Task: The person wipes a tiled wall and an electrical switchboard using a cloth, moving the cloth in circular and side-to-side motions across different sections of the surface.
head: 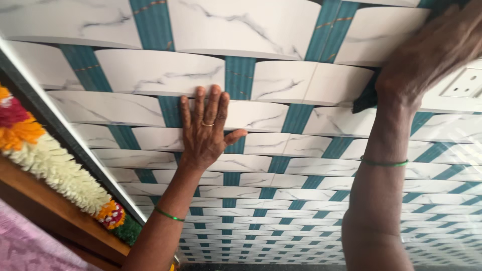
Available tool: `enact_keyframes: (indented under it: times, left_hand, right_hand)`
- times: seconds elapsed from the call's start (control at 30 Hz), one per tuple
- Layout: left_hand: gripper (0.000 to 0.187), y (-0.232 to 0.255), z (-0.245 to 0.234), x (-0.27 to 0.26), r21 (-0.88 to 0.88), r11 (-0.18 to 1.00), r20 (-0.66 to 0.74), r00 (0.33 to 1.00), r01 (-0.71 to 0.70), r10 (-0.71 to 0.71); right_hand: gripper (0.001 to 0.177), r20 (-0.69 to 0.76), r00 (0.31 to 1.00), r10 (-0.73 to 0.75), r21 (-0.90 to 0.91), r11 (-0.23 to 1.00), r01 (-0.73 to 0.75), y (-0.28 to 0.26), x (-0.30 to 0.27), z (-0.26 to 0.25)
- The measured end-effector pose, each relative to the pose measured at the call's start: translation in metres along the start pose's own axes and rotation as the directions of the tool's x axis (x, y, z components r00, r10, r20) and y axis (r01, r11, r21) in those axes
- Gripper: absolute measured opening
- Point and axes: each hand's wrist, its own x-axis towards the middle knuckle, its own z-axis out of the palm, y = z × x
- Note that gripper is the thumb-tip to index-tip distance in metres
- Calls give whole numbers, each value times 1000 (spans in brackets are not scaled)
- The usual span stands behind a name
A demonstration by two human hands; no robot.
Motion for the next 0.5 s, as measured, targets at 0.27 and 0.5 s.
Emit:
enact_keyframes:
  times: [0.27,0.5]
  left_hand:
    - [90,2,2,1,-23,1000,-39,999,13,-14]
    - [91,4,2,0,-47,997,-9,998,57,-57]
  right_hand:
    - [47,-262,890,-374,-162,926,342,44,-68,3]
    - [47,-237,909,-344,5,935,355,70,-141,10]
